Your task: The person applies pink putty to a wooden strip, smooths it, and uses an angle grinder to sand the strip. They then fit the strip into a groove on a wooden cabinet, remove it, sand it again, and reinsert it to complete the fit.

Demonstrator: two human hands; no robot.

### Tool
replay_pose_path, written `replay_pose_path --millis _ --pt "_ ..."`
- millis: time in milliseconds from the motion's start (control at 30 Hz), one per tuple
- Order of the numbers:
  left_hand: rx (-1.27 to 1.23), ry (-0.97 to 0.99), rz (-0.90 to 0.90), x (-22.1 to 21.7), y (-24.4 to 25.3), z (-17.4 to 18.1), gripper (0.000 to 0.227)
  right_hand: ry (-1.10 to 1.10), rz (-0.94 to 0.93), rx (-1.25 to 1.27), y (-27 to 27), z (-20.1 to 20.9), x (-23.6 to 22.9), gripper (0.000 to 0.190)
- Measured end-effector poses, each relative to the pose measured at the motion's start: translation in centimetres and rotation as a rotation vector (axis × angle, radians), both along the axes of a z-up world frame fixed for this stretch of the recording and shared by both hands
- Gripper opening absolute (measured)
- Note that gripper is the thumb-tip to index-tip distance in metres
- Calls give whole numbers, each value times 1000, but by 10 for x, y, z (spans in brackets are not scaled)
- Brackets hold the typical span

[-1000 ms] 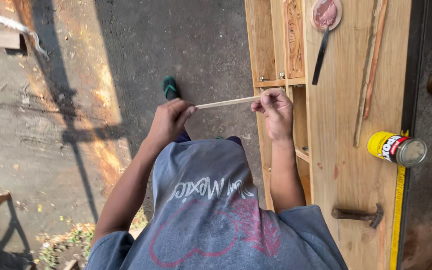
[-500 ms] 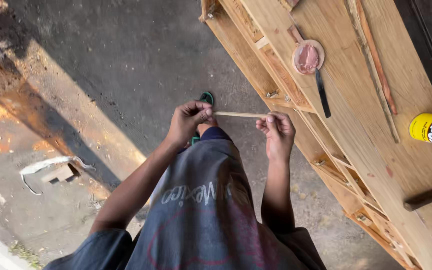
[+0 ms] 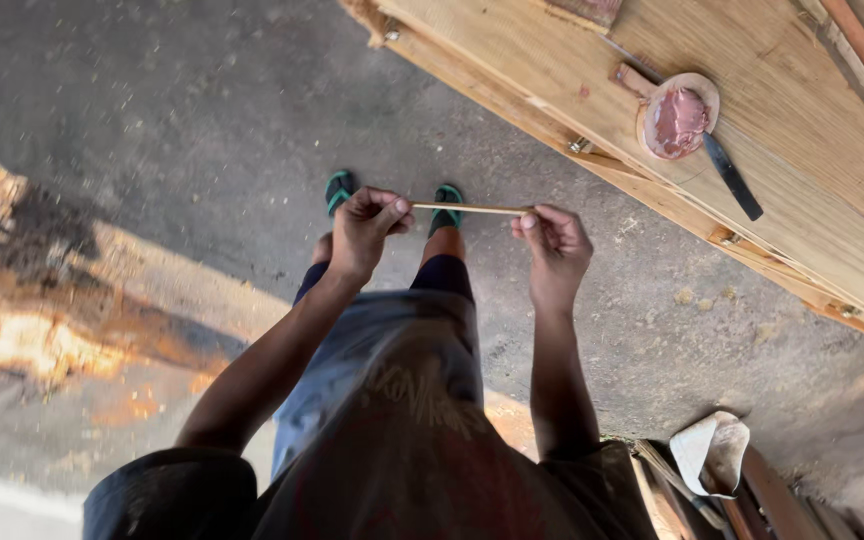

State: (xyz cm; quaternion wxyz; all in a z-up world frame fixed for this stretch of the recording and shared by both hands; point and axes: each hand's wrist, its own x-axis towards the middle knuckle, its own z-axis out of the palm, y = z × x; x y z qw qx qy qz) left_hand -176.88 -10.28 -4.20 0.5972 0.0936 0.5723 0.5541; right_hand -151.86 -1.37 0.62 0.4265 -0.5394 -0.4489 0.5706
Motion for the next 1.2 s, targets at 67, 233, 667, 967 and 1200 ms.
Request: replay_pose_path --millis 67,233,667,967,1200 --pt "51 22 -48 -22 19 -24 15 18 -66 36 2 -23 -21 15" --pt "203 169 -125 -60 68 -80 16 -54 -211 23 11 -95 -51 16" --pt "786 455 -125 -49 168 -215 14 221 -252 739 77 -273 -20 22" --pt "1165 603 -35 -58 206 -229 18 330 -338 935 110 -281 -26 16" --pt "1265 557 -12 -51 229 -232 33 357 -306 1109 148 -287 -3 29"
